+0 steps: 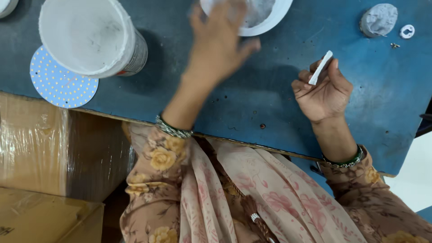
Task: The person applies white thermal paste to the back of circular LED boards using a metal spatula and fits them into plastic housings by hand.
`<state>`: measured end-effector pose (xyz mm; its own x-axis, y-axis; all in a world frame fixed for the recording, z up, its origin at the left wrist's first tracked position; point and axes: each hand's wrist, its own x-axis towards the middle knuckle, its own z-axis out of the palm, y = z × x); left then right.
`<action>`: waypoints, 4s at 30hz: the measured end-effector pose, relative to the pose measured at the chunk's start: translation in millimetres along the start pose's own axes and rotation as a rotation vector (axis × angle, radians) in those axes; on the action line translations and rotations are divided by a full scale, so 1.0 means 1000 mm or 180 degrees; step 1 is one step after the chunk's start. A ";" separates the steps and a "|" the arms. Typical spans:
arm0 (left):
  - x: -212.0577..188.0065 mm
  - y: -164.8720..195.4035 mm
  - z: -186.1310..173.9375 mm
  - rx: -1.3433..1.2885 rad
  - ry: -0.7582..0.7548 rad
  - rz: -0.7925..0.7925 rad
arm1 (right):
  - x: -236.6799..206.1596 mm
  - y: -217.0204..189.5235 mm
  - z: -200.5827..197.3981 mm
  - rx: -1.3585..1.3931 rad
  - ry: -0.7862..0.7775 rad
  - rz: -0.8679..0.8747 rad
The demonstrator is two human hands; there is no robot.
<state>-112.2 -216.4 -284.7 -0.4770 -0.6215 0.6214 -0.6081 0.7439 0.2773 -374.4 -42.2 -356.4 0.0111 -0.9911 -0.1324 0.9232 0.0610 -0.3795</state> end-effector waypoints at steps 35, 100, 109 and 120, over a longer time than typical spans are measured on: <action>-0.127 -0.090 -0.080 -0.0745 0.1654 -0.2040 | 0.166 0.136 0.313 -0.6617 -0.3693 -0.2946; -0.137 -0.077 -0.086 -0.0290 0.1397 -0.1333 | 0.139 0.144 0.222 -0.2975 -0.1740 0.0203; -0.141 -0.080 -0.079 -0.0343 0.1394 -0.1349 | 0.140 0.131 0.209 -0.3022 -0.1567 0.0057; -0.145 -0.085 -0.077 -0.0296 0.1363 -0.1309 | 0.133 0.101 0.193 -0.3184 -0.1175 0.0019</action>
<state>57.5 -170.9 -341.6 0.0954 -0.7231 0.6841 -0.6213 0.4937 0.6085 -205.7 -190.8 -235.4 0.2852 -0.9547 0.0852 0.1894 -0.0310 -0.9814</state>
